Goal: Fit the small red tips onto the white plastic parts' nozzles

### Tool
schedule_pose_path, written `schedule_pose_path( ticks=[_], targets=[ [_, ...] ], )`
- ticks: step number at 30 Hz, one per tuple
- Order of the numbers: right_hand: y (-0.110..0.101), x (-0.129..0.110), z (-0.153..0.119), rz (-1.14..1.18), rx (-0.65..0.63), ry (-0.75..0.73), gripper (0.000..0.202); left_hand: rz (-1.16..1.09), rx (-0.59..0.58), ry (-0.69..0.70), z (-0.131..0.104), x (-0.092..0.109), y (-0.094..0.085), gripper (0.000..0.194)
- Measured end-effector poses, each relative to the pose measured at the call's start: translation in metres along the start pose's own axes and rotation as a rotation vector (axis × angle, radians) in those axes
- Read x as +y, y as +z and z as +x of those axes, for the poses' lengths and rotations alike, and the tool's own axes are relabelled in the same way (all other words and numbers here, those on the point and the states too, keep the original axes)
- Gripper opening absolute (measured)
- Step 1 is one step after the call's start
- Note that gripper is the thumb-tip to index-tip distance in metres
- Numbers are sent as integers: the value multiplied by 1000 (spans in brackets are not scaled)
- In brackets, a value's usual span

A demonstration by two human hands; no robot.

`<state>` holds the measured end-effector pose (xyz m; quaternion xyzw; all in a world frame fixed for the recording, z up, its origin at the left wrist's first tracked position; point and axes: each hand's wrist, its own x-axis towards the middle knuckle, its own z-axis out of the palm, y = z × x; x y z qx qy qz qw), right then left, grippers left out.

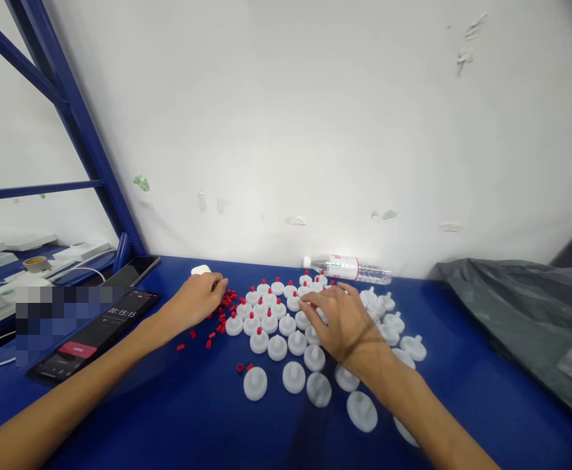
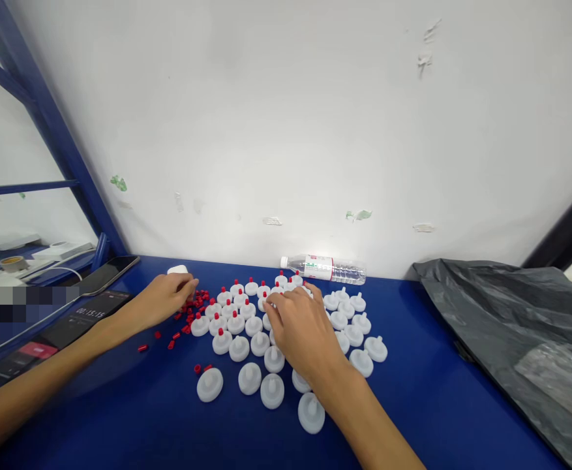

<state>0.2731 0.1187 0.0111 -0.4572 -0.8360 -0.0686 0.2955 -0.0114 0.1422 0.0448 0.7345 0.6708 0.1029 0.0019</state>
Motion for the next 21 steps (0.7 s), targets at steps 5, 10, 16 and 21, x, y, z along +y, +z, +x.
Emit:
schedule_pose_path(
  ticks=[5,10,16,21],
  targets=[
    [-12,11,3,-14,61,39,23,-35,11,22,2,-6,4,42],
    [-16,26,4,-3,86,88,31,-1,15,44,8,-19,12,34],
    [-20,32,2,41,67,163,38,28,13,31,8,-24,15,36],
    [-19,36,0,43,-8,183,46,69,-6,7,6,-23,14,24]
  ],
)
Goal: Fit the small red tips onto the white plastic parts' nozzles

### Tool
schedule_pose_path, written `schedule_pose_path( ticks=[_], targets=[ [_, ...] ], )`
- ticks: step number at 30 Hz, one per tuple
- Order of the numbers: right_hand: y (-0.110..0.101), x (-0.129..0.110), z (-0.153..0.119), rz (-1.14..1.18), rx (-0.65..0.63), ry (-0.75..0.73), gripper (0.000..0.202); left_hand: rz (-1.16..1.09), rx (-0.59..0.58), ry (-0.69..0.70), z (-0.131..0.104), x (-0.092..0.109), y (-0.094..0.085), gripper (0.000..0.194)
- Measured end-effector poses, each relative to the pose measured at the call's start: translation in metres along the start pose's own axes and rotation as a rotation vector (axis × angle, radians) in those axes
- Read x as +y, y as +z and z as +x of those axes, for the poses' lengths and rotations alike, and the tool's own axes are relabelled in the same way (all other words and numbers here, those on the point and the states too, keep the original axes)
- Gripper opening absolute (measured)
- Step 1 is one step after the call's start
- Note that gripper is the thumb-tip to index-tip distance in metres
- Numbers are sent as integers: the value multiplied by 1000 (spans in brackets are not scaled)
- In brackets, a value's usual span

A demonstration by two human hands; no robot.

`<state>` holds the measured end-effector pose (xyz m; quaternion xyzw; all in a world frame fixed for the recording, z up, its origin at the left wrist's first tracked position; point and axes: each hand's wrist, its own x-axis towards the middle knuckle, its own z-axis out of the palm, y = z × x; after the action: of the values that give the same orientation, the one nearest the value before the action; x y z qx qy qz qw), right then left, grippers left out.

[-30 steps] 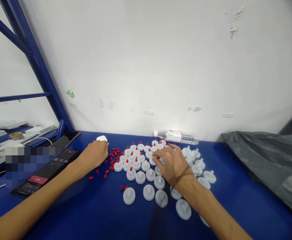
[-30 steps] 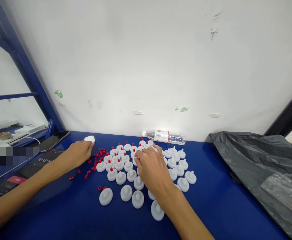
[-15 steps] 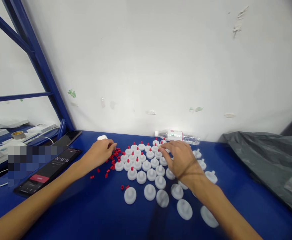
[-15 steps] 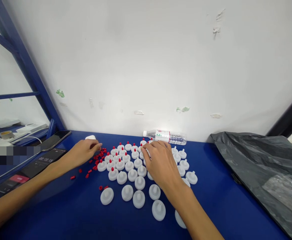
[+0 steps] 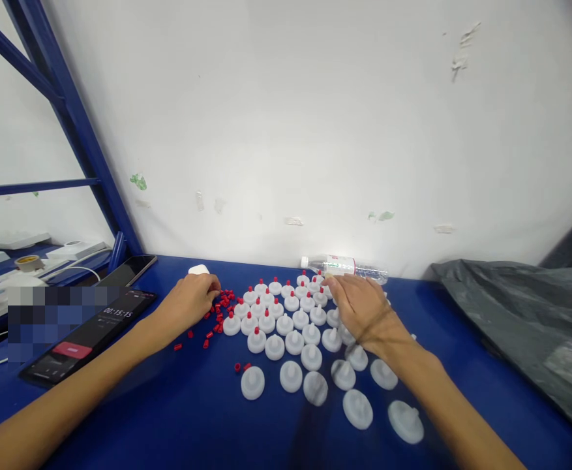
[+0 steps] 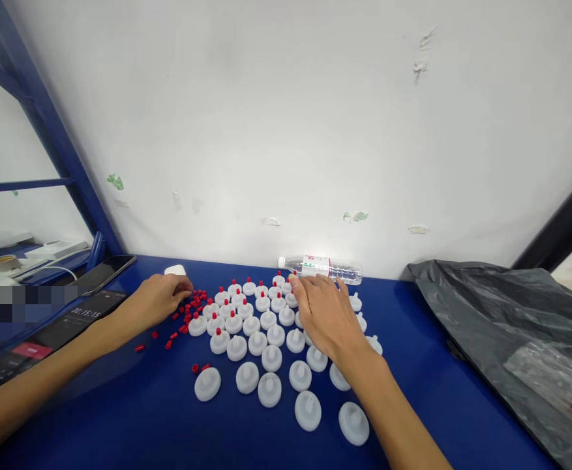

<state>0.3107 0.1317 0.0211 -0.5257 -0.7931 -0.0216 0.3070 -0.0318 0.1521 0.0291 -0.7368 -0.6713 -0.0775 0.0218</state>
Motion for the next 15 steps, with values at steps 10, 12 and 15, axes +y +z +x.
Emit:
schedule_pose_path(
  ticks=[10,12,15],
  targets=[
    [19,15,0,30,-175,-103,55,23,-28,-26,-2,0,2,20],
    [20,16,0,25,-152,-124,54,17,-37,-27,-3,1,1,19],
    [16,13,0,19,-67,-167,48,9,-40,-25,-5,4,-2,19]
  ],
)
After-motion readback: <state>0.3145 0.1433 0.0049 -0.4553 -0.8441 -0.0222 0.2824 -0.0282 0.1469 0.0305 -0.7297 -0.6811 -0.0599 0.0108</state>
